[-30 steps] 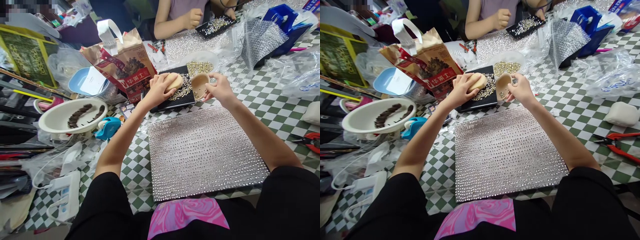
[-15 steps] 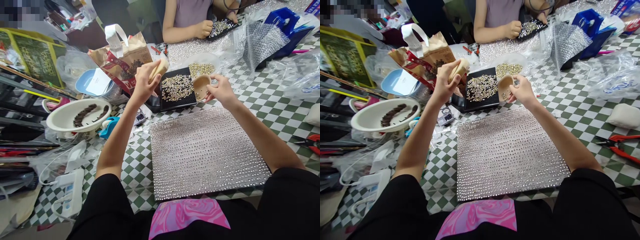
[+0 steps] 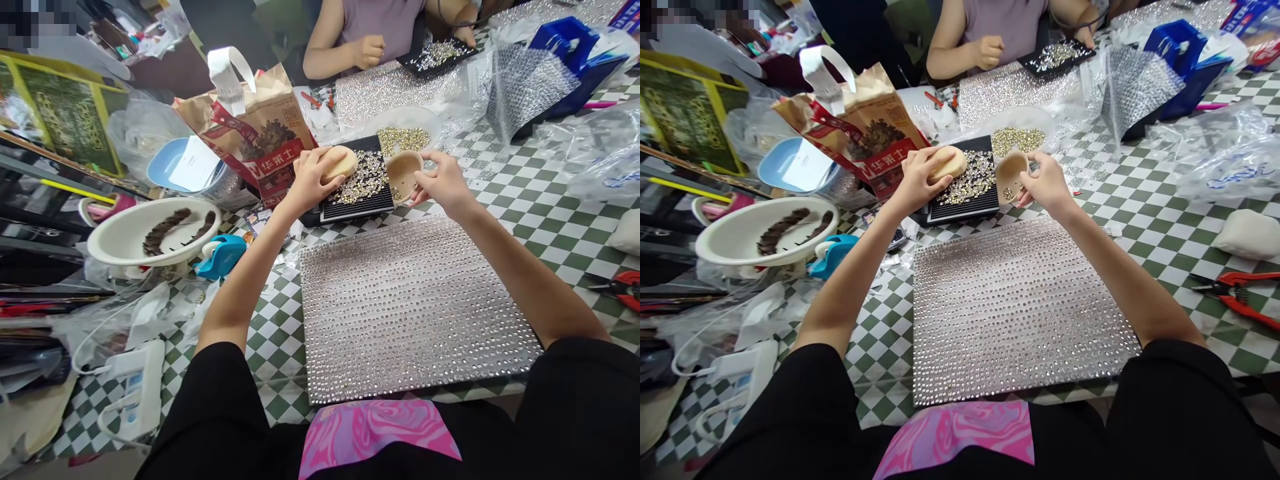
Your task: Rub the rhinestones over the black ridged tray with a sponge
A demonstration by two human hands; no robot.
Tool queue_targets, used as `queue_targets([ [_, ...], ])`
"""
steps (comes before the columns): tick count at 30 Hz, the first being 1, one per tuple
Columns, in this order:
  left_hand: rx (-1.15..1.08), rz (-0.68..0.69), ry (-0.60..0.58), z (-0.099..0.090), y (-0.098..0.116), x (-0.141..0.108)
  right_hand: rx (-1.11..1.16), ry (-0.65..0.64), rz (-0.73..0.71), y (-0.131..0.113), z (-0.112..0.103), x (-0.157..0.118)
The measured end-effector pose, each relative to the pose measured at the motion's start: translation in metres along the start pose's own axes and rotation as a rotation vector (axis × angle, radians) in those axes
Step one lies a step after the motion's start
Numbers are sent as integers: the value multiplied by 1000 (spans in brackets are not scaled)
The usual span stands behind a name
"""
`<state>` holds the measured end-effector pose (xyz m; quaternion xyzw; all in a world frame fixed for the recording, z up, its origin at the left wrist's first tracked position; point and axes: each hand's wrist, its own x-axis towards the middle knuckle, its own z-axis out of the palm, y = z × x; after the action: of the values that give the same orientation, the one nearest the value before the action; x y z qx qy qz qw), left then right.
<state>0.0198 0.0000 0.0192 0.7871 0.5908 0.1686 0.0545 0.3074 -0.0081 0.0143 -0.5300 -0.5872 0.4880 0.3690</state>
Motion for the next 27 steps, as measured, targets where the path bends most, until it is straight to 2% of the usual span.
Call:
queue_targets([
  [3, 5, 23, -14, -5, 6, -4, -2, 2, 8, 1, 0, 0],
  [6, 3, 42, 11, -22, 11, -12, -6, 5, 14, 0, 1, 1],
  [8, -37, 52, 87, -41, 11, -19, -4, 2, 14, 0, 1, 1],
  [10, -169, 62, 238, -62, 7, -27, -1, -4, 12, -1, 0, 0],
  [12, -227, 47, 298, -82, 2, -39, 1, -6, 12, -2, 0, 0],
  [16, -248, -30, 288, -105, -6, -83, -6, 6, 27, -2, -1, -1],
  [18, -217, -105, 262, -106, -8, -117, -10, 12, 39, -2, -1, 0],
  [20, -175, -194, 192, -99, -8, -155, -12, 20, 52, 0, -1, 1],
  [24, -96, -341, -1, -67, -8, -229, -22, 47, 111, 4, -5, 9],
  [27, -45, -391, -85, -44, -13, -263, -36, 53, 180, 8, -13, 14],
])
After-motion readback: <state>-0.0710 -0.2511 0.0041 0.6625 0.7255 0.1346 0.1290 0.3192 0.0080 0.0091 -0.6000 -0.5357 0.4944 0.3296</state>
